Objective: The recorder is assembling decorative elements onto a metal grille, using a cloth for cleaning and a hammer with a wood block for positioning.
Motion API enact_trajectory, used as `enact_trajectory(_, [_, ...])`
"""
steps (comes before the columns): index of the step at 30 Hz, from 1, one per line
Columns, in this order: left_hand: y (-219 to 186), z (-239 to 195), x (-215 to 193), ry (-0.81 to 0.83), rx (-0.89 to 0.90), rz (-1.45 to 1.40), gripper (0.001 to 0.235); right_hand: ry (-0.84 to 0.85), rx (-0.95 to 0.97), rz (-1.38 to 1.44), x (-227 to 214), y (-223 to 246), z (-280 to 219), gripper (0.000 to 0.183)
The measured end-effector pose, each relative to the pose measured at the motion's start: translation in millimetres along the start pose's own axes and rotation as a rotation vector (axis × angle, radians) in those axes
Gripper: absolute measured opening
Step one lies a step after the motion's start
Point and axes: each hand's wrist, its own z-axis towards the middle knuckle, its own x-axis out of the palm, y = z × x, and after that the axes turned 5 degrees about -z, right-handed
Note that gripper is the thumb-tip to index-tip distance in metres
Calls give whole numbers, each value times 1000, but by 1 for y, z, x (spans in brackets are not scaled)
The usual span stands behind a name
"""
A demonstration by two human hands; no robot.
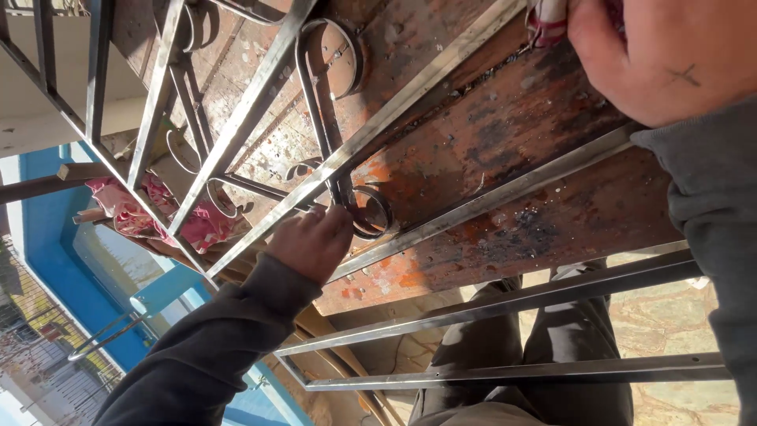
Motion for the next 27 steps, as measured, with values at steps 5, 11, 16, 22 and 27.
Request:
enact_trajectory(5, [-31,6,31,20,-445,-610,18,-308,-183,-318,-52,37,33,45])
enact_trajectory(11, [-44,9,70,-79,-854,-1078,20,-260,-50,-134,-52,45,42,55])
enact_trajectory(16, [-36,1,45,74,-380,-292,25,-258,-4,-87,-51,47,42,53])
enact_trajectory(22, [-36,-7,126,-163,-981,-1107,20,-217,29,-22,-56,50,46,54])
enact_trajectory(27, [-62,10,24,-39,-769,-478,24,-239,37,40,-59,50,48,55])
